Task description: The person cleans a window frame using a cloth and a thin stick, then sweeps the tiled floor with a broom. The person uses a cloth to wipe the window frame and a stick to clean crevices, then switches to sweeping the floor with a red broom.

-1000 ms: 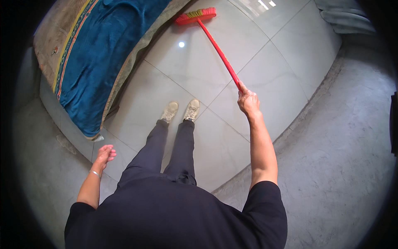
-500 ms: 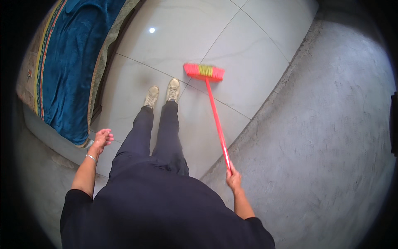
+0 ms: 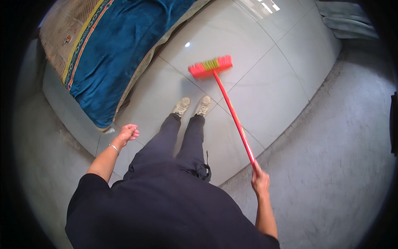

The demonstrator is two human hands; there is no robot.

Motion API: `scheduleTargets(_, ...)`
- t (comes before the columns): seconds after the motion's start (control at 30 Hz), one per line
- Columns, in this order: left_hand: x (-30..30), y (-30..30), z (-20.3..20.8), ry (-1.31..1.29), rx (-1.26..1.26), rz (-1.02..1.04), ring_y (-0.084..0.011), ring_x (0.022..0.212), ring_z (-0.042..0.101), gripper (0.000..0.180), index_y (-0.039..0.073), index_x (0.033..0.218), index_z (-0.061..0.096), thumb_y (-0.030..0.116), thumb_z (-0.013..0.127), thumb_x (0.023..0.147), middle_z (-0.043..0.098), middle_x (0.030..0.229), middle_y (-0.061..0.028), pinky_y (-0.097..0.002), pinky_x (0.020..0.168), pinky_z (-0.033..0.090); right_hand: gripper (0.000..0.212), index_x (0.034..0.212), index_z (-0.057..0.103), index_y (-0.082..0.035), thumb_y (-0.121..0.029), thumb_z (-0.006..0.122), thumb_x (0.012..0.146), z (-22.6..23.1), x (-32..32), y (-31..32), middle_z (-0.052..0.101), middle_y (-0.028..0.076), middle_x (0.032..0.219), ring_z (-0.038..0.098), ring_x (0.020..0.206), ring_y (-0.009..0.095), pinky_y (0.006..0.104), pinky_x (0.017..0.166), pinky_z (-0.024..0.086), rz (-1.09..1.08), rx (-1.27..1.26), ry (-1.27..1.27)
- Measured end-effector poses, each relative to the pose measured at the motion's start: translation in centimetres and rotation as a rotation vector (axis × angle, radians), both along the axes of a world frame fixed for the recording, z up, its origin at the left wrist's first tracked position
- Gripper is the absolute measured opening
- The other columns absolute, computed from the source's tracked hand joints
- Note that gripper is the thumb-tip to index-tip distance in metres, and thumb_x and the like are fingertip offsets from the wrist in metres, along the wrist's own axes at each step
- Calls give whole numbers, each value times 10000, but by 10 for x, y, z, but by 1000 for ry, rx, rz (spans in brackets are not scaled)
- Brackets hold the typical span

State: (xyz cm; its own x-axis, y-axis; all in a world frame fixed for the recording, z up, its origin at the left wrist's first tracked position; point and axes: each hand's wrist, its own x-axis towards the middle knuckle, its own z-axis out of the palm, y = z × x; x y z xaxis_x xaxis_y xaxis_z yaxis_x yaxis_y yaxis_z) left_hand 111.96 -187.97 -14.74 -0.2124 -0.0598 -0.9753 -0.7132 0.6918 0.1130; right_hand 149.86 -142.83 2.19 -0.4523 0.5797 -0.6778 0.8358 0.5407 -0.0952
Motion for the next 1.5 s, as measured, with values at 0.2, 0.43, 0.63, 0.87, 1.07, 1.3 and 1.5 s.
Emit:
scheduleTargets(0.2,29,-65,18,-9,-96,158,-140,776,620,251,86,1136,555,211,487,929,629,930,-61,-278,637,493,481,1285,509,-315,-144,550,838,-125,-168,-17,613,195,705,604,647,387,491,598,474,70,-21,225)
scheduleTargets(0.43,53,-80,26,-65,-129,212,-146,763,625,241,94,1130,548,215,491,929,627,918,-57,-280,615,505,620,1349,429,-327,-71,541,796,-157,-147,-102,605,194,681,594,638,398,502,599,482,193,-229,212)
scheduleTargets(0.63,29,-81,11,-71,-94,126,-138,766,622,259,84,1143,549,228,485,938,629,915,-58,-257,600,495,627,1356,415,-338,-70,550,805,-116,-93,-110,600,189,659,594,638,393,495,582,476,253,-275,139)
scheduleTargets(0.87,-21,-66,-2,-55,-42,-25,-107,709,624,217,103,1087,559,252,512,937,630,864,-26,-228,546,496,484,1278,522,-297,-83,499,844,-136,-132,-119,602,175,674,611,643,363,488,592,488,232,-238,196)
scheduleTargets(1.07,-33,-66,-4,-69,-41,-136,-113,693,620,206,120,1080,560,262,515,938,633,846,-11,-248,559,492,527,1315,453,-391,-141,526,858,-121,-15,-111,616,169,704,602,671,361,478,618,487,40,-97,97)
scheduleTargets(1.3,-35,-31,-6,-91,1,-270,-126,681,618,204,115,1094,542,242,508,938,634,824,-21,-260,566,482,506,1316,437,-407,-205,551,865,-34,127,-171,650,195,849,623,809,377,472,720,501,-333,-90,-216)
scheduleTargets(1.5,-8,-3,-12,-97,27,-387,-144,667,617,212,100,1089,527,242,513,933,619,803,-38,-277,557,483,495,1310,467,-367,-199,571,856,3,227,-260,652,189,862,617,781,402,473,697,498,-570,-106,-148)
